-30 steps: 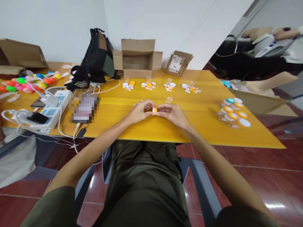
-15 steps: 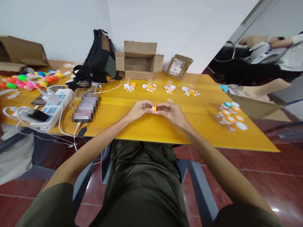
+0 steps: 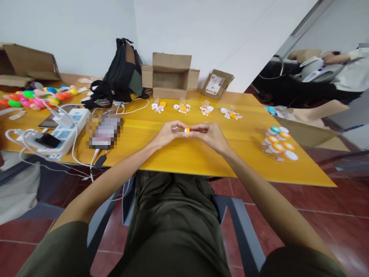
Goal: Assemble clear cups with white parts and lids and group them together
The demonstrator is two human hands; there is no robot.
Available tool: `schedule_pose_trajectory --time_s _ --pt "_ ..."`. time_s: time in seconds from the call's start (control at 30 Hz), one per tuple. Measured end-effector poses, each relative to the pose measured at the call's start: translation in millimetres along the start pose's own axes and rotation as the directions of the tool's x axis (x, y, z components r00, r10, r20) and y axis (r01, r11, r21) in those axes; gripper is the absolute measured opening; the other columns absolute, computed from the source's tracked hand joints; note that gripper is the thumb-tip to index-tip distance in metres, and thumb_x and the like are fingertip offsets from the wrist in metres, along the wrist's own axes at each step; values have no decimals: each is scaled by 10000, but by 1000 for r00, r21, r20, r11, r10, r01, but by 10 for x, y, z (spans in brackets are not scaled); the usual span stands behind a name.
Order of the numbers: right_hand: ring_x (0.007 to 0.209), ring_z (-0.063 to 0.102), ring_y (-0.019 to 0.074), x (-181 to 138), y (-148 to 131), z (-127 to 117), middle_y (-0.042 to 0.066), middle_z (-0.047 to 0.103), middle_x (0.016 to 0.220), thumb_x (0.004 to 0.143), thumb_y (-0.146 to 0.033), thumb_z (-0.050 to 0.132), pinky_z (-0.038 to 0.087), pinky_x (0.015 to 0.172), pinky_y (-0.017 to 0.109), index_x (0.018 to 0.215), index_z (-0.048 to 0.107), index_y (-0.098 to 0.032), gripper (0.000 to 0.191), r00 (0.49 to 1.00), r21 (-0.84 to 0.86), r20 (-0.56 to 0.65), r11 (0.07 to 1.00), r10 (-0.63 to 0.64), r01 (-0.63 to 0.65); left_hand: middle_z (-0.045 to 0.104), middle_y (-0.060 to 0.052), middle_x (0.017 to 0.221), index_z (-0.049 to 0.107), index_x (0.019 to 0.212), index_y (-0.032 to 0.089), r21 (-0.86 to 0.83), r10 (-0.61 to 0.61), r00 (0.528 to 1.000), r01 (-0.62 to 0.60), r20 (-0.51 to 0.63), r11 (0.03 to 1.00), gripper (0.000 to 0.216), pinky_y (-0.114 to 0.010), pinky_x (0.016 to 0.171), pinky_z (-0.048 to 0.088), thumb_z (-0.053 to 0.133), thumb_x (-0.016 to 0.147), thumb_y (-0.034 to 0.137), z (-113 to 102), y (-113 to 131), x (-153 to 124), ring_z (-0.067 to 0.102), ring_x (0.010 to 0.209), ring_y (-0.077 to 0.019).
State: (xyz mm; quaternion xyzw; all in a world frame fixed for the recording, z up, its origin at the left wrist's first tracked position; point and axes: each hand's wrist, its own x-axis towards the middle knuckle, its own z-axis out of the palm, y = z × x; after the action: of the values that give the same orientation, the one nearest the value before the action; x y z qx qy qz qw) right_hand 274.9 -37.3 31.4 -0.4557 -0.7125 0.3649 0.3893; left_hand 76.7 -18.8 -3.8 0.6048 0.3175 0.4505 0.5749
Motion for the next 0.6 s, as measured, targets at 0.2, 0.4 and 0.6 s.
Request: schedule_pose_trajectory --time_s 0.2,0.4,0.6 --pt "678 713 213 2 -22 12 68 778 720 649 -570 862 594 661 333 796 823 -173 426 994 34 18 993 108 -109 756 -29 880 687 903 159 25 42 999 -42 14 999 360 -338 851 569 893 638 291 10 -26 4 730 821 -170" --pt "660 709 188 4 -82 36 69 755 673 602 -567 899 609 648 290 731 803 -151 447 973 94 27 968 231 -233 736 -23 902 662 898 172 63 94 996 -94 -6 994 329 -360 860 594 864 642 218 28 -23 -8 735 851 -181" --pt "603 694 160 12 -158 94 59 724 596 623 -429 932 622 643 259 625 762 -142 334 939 104 12 934 344 -343 710 -18 915 634 901 176 135 149 989 -149 12 980 314 -337 846 608 836 662 150 56 -56 -23 725 832 -160"
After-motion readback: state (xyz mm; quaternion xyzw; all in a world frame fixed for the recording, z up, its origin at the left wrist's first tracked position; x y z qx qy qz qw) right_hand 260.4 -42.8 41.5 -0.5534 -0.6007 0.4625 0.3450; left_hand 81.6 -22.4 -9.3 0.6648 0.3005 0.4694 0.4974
